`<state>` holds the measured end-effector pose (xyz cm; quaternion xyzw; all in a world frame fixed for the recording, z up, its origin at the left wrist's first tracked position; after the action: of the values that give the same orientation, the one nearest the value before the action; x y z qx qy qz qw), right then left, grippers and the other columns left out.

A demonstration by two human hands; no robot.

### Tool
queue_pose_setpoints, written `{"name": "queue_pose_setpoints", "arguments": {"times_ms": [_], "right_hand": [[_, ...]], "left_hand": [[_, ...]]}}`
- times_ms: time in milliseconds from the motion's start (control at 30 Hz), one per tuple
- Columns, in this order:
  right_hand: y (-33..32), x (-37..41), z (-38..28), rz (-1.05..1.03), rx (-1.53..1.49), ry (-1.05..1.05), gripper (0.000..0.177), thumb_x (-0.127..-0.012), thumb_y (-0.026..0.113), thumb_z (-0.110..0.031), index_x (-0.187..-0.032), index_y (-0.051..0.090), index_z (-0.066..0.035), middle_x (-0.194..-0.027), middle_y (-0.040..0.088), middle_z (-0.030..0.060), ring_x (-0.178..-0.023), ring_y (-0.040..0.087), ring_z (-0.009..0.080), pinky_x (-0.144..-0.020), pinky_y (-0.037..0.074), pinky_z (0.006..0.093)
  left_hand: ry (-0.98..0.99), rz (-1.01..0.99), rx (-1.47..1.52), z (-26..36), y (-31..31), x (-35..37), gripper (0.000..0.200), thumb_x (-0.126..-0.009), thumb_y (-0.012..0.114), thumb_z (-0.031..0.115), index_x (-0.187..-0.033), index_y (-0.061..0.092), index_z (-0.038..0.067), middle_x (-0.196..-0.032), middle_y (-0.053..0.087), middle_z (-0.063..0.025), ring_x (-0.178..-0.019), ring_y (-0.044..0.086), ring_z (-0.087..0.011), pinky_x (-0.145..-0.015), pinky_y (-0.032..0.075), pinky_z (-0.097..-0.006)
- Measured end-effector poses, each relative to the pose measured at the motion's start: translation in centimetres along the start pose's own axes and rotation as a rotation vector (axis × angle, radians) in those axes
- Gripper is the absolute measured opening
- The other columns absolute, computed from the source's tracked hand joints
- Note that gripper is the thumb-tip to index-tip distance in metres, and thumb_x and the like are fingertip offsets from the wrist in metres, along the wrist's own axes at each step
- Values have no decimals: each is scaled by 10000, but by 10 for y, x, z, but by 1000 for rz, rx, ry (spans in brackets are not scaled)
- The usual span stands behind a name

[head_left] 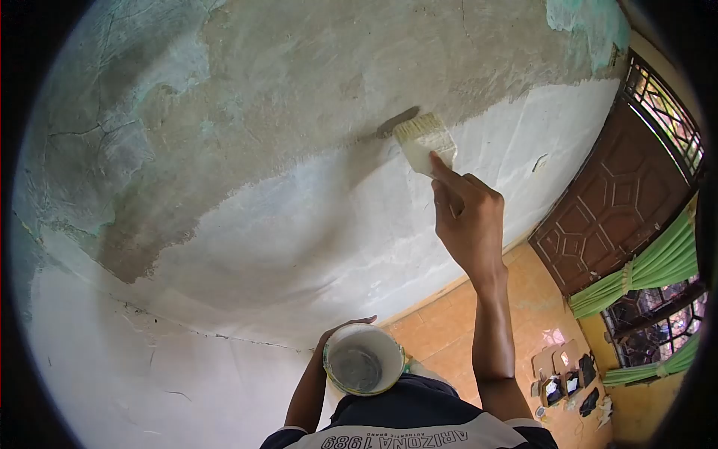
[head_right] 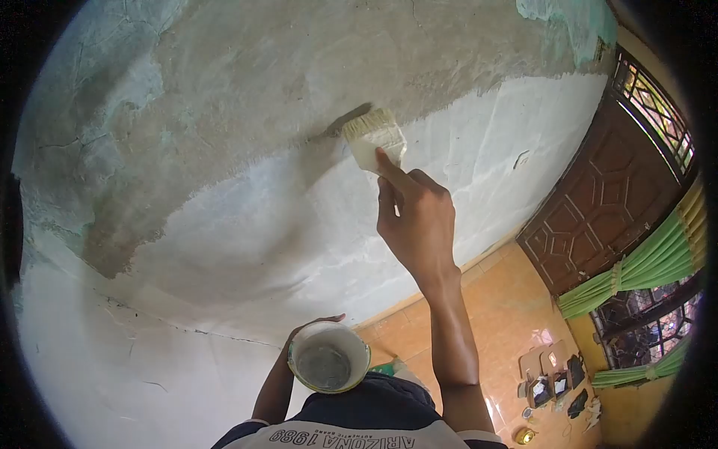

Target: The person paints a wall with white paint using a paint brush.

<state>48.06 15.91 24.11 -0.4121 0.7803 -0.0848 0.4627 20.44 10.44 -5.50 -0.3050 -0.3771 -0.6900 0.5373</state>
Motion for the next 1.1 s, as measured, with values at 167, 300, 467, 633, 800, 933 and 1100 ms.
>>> {"name": "queue_pose_setpoints", "arguments": {"times_ms": [167, 300, 467, 633, 800, 933, 1100], "right_hand": [[28, 6, 8, -109, 46, 11, 379, -984, 704, -74, -1346, 786, -148, -754, 692, 165, -671, 695, 358, -647, 551, 466], [14, 11, 19, -107, 49, 1, 360, -982, 706, -90, -1326, 797, -147, -777, 705, 195, -701, 707, 379, -673, 558, 478], [3, -3, -10, -18, -13, -22, 355, -981, 711, -77, -1322, 796, -125, -749, 680, 190, -667, 681, 371, -663, 545, 487], [31, 6, 7, -70, 17, -119, 353, -972, 744, -51, -1319, 798, -95, -694, 645, 175, -595, 632, 321, -639, 509, 445], [6, 11, 1, -102, 156, -37, 367, -966, 710, -70, -1310, 805, -154, -820, 725, 163, -707, 712, 356, -652, 555, 467], [8, 5, -9, 59, 126, -125, 418, -958, 716, -72, -1356, 783, -184, -833, 695, 109, -685, 714, 318, -594, 553, 424], [33, 15, -1, -63, 243, -139, 431, -942, 728, -61, -1350, 783, -190, -841, 701, 100, -662, 705, 323, -581, 555, 438]], "left_hand": [[45, -42, -6, -2, -12, -9, 275, -941, 894, 301, -1156, 856, 133, -953, 796, -23, -809, 746, -131, -799, 628, -350], [55, -30, -62, -3, -16, -2, 467, -872, 896, 574, -881, 786, 120, -832, 759, -64, -722, 713, -212, -753, 609, -412], [92, -34, 8, -11, -31, -24, 477, -885, 878, 590, -860, 778, 124, -827, 757, -64, -717, 710, -212, -751, 606, -417], [77, -52, -90, -1, -19, -2, 465, -874, 894, 576, -831, 770, 129, -817, 752, -62, -709, 704, -211, -735, 600, -419], [-106, -33, -43, -12, -34, -31, 351, -920, 878, 469, -1011, 807, 137, -894, 769, -45, -760, 719, -175, -757, 606, -395], [-114, -86, 4, -17, -36, -31, 331, -1008, 818, 318, -1278, 813, 128, -1042, 789, -33, -875, 739, -139, -827, 616, -358], [156, -161, -87, -6, -20, 7, 321, -967, 829, 412, -1125, 770, 138, -978, 767, -48, -827, 721, -166, -804, 607, -386]]}}
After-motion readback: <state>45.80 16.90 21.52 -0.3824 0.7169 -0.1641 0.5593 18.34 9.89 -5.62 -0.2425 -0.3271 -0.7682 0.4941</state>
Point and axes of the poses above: each hand's wrist, its own x-axis away from the middle knuckle, its own y-axis out of the palm, z = x × y, the point moved 4 cm from there along -x, towards the middle knuckle
